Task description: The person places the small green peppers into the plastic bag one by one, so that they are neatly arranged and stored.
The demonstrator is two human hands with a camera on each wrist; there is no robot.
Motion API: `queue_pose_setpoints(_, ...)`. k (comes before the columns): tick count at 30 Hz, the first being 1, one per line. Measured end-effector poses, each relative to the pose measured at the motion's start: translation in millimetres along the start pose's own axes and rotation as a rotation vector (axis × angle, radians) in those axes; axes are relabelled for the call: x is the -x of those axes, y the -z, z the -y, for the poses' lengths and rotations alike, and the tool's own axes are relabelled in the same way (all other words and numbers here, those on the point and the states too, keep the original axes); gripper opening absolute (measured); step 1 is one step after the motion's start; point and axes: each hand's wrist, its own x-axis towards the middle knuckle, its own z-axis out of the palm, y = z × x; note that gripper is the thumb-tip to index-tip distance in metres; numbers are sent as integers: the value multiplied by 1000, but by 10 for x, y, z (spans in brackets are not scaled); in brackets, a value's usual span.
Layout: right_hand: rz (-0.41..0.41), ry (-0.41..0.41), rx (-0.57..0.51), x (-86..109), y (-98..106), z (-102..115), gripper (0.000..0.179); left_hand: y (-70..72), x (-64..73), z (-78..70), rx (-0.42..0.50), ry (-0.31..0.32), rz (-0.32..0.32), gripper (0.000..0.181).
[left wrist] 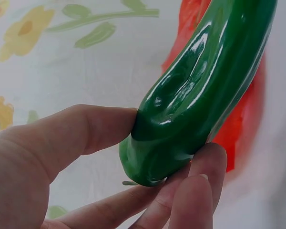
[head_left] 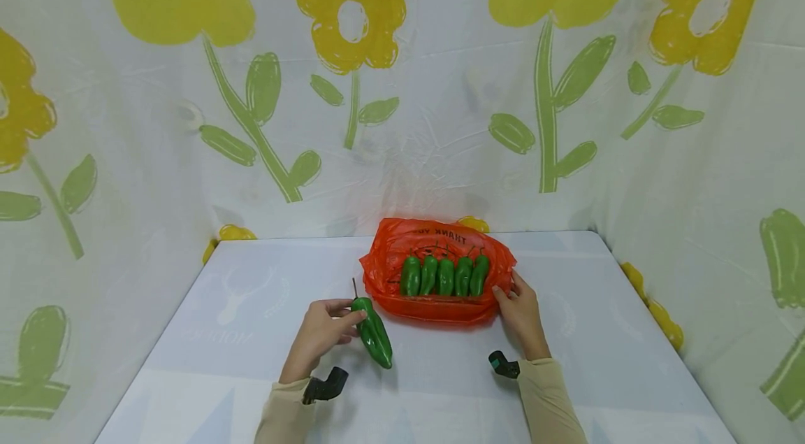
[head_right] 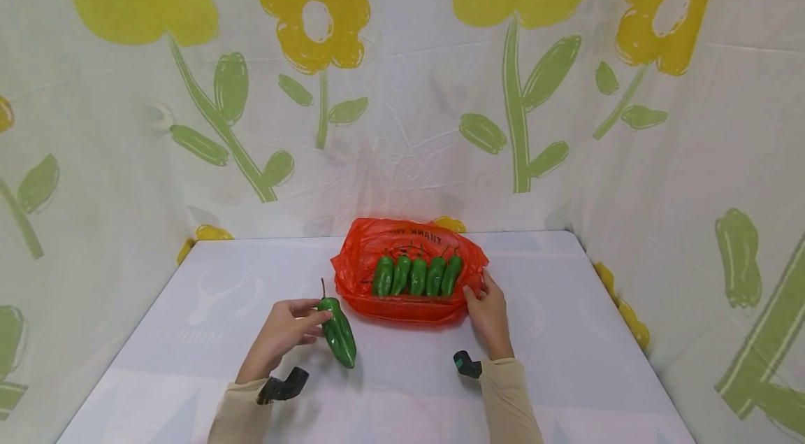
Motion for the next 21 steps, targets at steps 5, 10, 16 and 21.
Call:
queue_pose_setpoints(5, -9, 3, 5, -8, -3, -2, 69, 34, -24, -51, -7, -14, 3, 51)
queue_pose_setpoints(10, -18, 12, 2, -18, -6, 0, 68, 66, -54, -103, -17, -27, 0, 50)
queue_pose_setpoints(16, -9, 11, -10, -26, -7, -11, 68, 100, -99, -161, -25, -48, -3, 50)
queue_pose_setpoints(21, -2, -2, -8, -17, 1, -9, 69, 126, -141, -220, -27, -60, 2, 50)
